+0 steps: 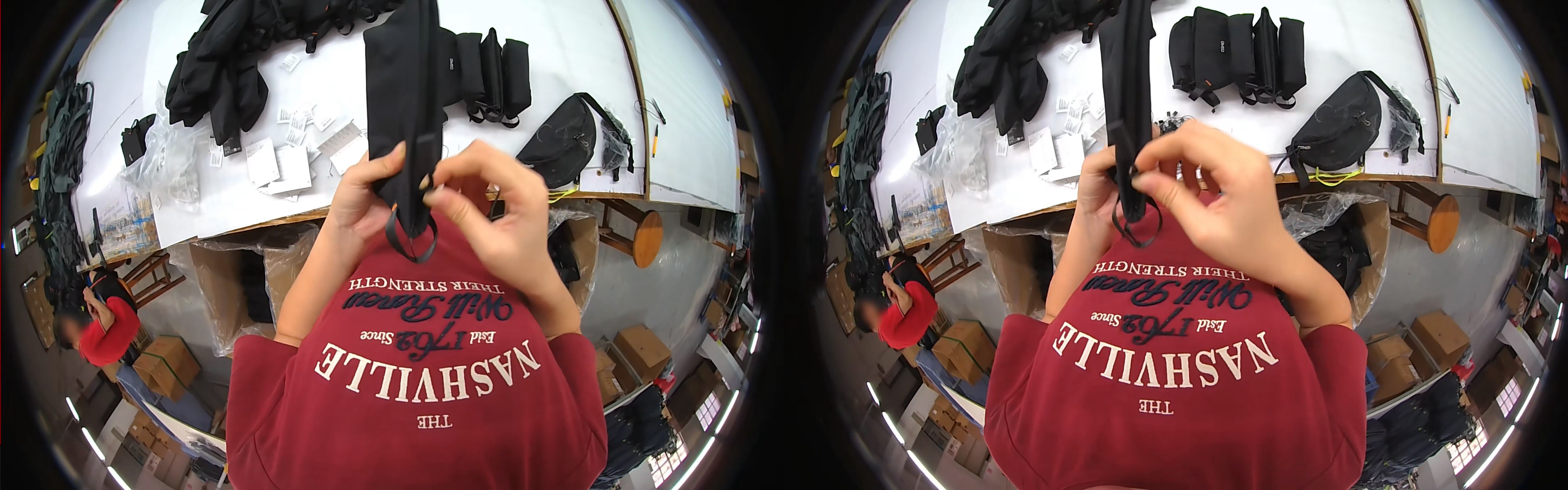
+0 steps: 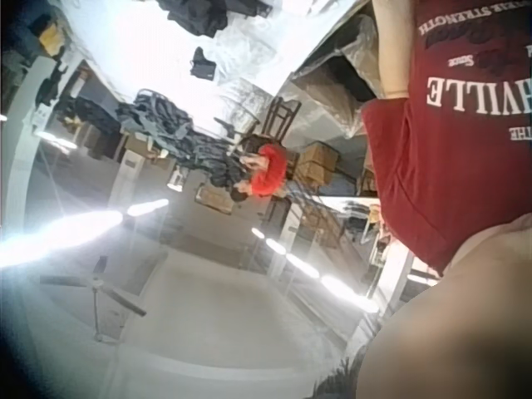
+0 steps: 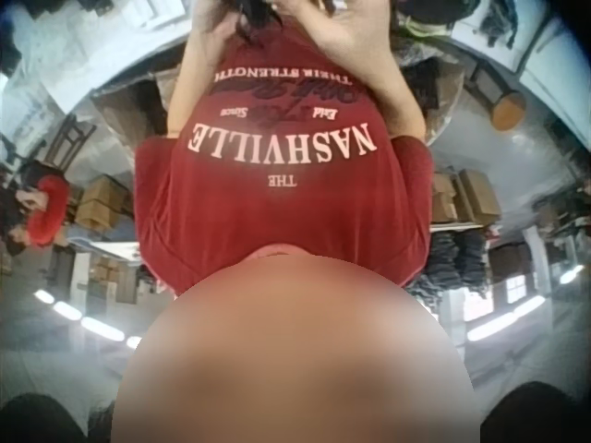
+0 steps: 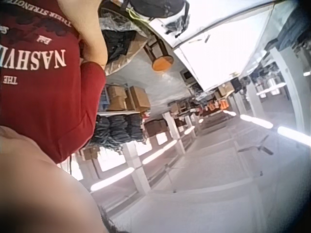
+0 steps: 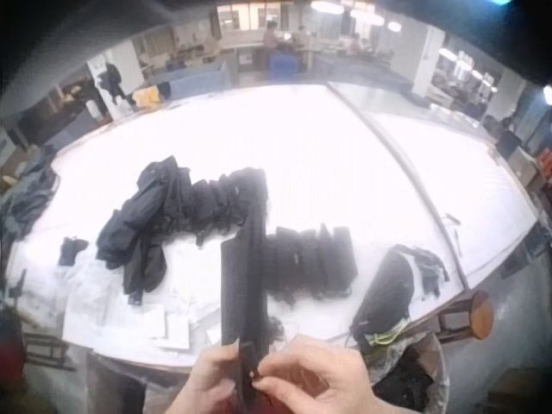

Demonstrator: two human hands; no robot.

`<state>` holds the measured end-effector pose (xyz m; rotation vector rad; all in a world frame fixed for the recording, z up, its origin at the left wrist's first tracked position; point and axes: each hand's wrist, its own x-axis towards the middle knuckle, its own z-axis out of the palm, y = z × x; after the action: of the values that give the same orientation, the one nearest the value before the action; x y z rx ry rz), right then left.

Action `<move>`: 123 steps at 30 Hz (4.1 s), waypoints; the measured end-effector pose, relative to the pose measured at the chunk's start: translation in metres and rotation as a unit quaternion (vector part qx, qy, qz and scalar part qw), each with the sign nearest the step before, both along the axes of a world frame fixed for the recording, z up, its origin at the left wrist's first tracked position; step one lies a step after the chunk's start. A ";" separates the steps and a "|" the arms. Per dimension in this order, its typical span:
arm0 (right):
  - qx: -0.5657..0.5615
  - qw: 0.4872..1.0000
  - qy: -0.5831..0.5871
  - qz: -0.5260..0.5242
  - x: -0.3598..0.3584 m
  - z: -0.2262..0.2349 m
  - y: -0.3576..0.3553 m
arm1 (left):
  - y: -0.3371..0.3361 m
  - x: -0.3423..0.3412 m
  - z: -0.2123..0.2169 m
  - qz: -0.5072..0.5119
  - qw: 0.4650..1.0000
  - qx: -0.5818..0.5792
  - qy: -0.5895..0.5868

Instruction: Checking and packing small black fabric pouches into a shipping container.

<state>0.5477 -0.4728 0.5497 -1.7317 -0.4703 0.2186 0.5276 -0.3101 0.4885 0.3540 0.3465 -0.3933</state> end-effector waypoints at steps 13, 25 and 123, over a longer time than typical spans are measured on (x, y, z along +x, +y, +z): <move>-0.009 0.999 0.035 0.015 -0.012 0.005 -0.003 | 0.001 0.002 -0.002 0.009 1.000 -0.023 0.012; -0.188 0.963 -0.192 0.003 0.011 -0.014 -0.017 | 0.015 -0.023 0.003 0.004 0.929 0.350 -0.117; -0.022 0.977 0.147 -0.154 0.183 -0.247 -0.034 | -0.010 0.157 -0.180 0.010 0.440 0.879 -0.185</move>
<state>0.7310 -0.5066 0.3024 -1.7538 0.0207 0.2580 0.6843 -0.3197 0.3084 2.5118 0.1874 0.2826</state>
